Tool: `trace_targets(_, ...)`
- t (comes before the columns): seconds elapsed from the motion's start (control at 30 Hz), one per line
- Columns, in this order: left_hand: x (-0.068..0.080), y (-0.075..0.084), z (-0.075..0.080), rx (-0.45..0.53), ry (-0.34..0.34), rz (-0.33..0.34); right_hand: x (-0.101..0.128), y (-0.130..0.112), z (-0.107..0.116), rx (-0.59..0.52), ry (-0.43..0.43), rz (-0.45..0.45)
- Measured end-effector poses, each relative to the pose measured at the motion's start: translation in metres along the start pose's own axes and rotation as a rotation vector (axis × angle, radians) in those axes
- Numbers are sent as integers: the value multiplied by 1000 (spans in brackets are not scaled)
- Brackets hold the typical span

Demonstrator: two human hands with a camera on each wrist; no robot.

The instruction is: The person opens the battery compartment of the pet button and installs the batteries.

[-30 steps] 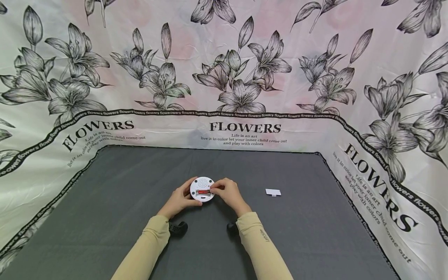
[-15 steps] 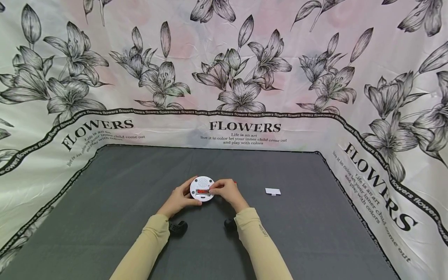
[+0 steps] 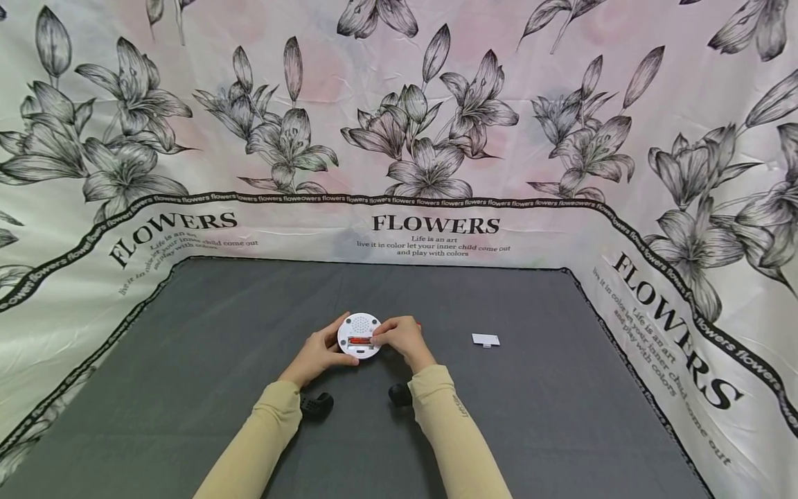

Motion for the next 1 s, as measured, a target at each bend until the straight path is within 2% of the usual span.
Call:
trace_targets(0.17, -1, -7, 0, -14, 12, 9, 2, -4, -1, 38, 19, -37)
trace_targets(0.3, 0, -4, -1, -21, 3, -20, 5, -7, -1, 43, 42, -56)
trace_targets(0.43, 0, 1, -1, -15, -9, -13, 5, -8, -3, 16, 71, -58)
trace_targets(0.53, -1, 0, -1, -4, -5, 4, 5, -7, -4, -2, 79, -38)
trace_targets(0.67, -2, -3, -2, 2, -1, -8, 6, -4, -3, -9, 63, 9)
trace_targets(0.83, 4, 11, -2, 36, -25, -4, 8, 4, -2, -8, 41, 95)
trace_targets(1.0, 7, 20, -2, 11, -40, 8, 11, 10, 2, -51, -1, 183)
Point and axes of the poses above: each hand's wrist, its own x-axis away from the middle knuckle, its own z-axis out of the back of the hand, y = z × x, the point moved 2 cm from there along -x, towards the middle knuckle, and after that the axes turned 2 degrees about -x, right-handed, at the moved point
